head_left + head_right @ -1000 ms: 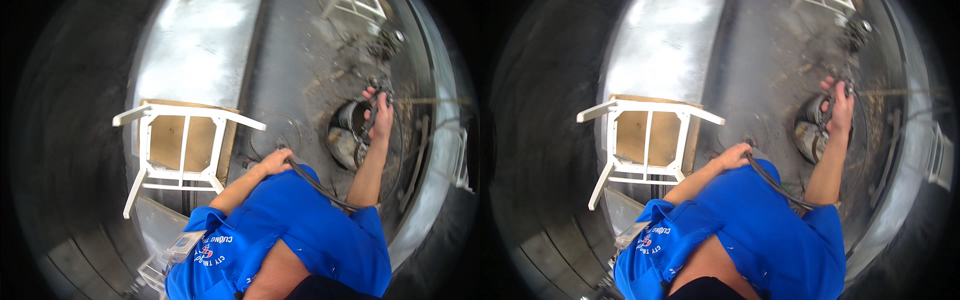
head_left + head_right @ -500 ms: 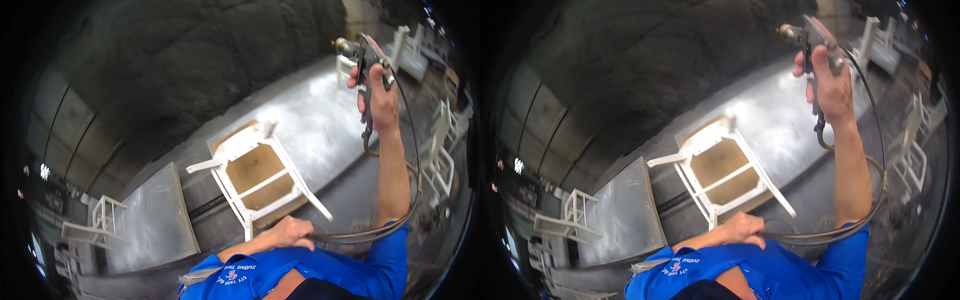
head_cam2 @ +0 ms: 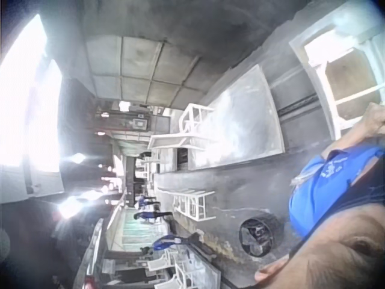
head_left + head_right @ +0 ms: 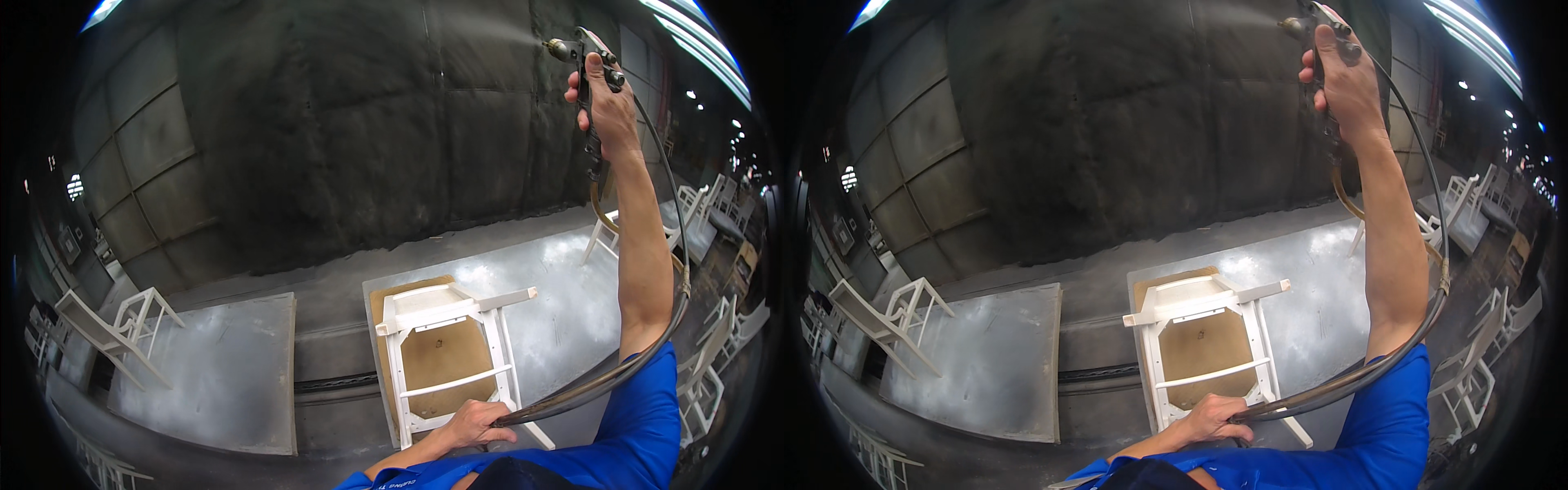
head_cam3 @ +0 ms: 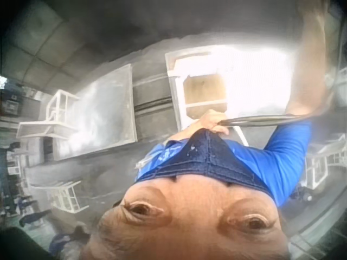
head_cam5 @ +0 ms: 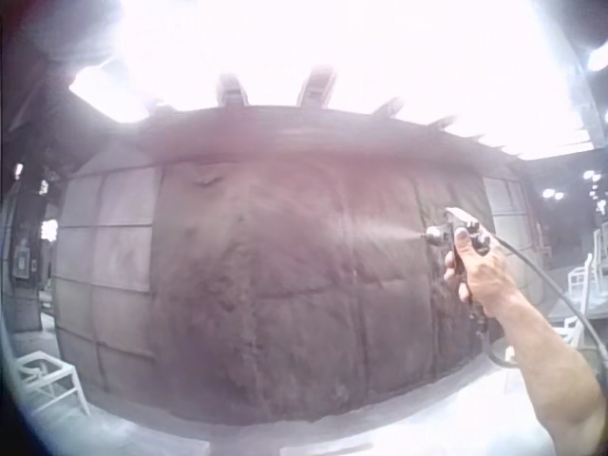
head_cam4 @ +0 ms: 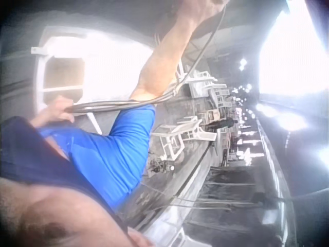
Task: The person spray paints white chair frames using a handheld spray gun. They repeatedly pick up chairs, rotate them to coat all sides, and place them back on the floor. The process is repeated for multiple chairs in a workshop setting.
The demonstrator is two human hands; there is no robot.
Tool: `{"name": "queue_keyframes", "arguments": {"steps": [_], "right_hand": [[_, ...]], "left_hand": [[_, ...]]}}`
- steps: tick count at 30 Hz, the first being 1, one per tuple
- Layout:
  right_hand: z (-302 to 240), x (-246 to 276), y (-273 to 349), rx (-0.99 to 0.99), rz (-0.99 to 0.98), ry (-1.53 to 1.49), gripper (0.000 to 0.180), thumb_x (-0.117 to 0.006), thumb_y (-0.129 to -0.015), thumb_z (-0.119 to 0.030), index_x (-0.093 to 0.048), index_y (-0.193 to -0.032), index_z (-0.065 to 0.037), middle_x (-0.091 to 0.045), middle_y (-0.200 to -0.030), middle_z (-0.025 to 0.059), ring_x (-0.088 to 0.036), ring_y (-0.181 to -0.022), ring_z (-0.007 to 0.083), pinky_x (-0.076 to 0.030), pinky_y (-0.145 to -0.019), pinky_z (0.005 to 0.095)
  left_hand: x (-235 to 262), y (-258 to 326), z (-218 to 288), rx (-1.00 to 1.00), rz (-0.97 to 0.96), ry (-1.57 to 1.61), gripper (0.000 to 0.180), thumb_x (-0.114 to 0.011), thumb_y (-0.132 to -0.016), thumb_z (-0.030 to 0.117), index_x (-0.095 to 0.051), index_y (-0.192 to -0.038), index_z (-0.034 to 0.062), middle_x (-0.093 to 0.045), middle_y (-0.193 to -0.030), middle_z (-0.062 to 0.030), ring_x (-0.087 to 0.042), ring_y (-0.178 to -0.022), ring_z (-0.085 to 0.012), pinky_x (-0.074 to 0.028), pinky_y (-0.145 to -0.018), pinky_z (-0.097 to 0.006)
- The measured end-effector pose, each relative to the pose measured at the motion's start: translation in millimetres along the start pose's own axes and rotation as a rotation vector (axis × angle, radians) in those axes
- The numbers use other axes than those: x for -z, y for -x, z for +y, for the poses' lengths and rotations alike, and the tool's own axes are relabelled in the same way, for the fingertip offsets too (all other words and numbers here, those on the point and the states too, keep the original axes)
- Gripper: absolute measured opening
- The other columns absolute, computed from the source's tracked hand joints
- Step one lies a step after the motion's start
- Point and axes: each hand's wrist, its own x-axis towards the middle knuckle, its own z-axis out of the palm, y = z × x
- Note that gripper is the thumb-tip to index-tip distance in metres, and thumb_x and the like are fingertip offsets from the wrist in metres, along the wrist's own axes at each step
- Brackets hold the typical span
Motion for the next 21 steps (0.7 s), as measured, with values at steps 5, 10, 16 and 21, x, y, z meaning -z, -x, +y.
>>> {"name": "queue_keyframes", "arguments": {"steps": [5,10,16,21], "right_hand": [[12,-11,-12,-0.015,0.003,-0.005,0.066,-0.057,-0.103,-0.056,-0.050,-0.149,-0.009,-0.064,-0.096,0.0064,-0.066,-0.079,0.0102,-0.048,-0.046,0.0202],[39,-10,-14,-0.063,-0.061,0.001,0.071,-0.058,-0.101,-0.059,-0.047,-0.151,-0.009,-0.064,-0.096,0.0068,-0.067,-0.080,0.0107,-0.049,-0.045,0.0208],[105,-8,21,-0.121,-0.133,-0.031,0.062,-0.055,-0.105,-0.050,-0.049,-0.150,-0.009,-0.065,-0.092,0.0048,-0.065,-0.076,0.0091,-0.048,-0.046,0.0202],[154,-29,20,-0.081,-0.071,-0.060,0.059,-0.058,-0.104,-0.048,-0.052,-0.149,-0.009,-0.067,-0.091,0.0051,-0.065,-0.077,0.0096,-0.048,-0.045,0.0205]], "left_hand": [[-12,16,-31,0.092,0.025,0.112,0.043,-0.080,-0.088,0.043,-0.062,-0.087,0.0042,-0.062,-0.077,-0.0147,-0.062,-0.069,-0.0347,-0.050,-0.062,-0.042],[-75,63,-94,0.611,-0.158,0.402,0.036,-0.074,-0.094,0.040,-0.068,-0.094,0.0051,-0.069,-0.080,-0.0137,-0.067,-0.079,-0.0281,-0.052,-0.074,-0.041],[-151,122,-105,1.082,-0.160,0.411,0.044,-0.064,-0.098,0.047,-0.070,-0.104,0.0038,-0.070,-0.084,-0.0152,-0.068,-0.082,-0.0289,-0.051,-0.075,-0.043],[-146,131,-88,1.181,0.155,0.139,0.048,-0.062,-0.099,0.049,-0.070,-0.114,0.0045,-0.072,-0.091,-0.0221,-0.069,-0.088,-0.0405,-0.051,-0.076,-0.047]]}}
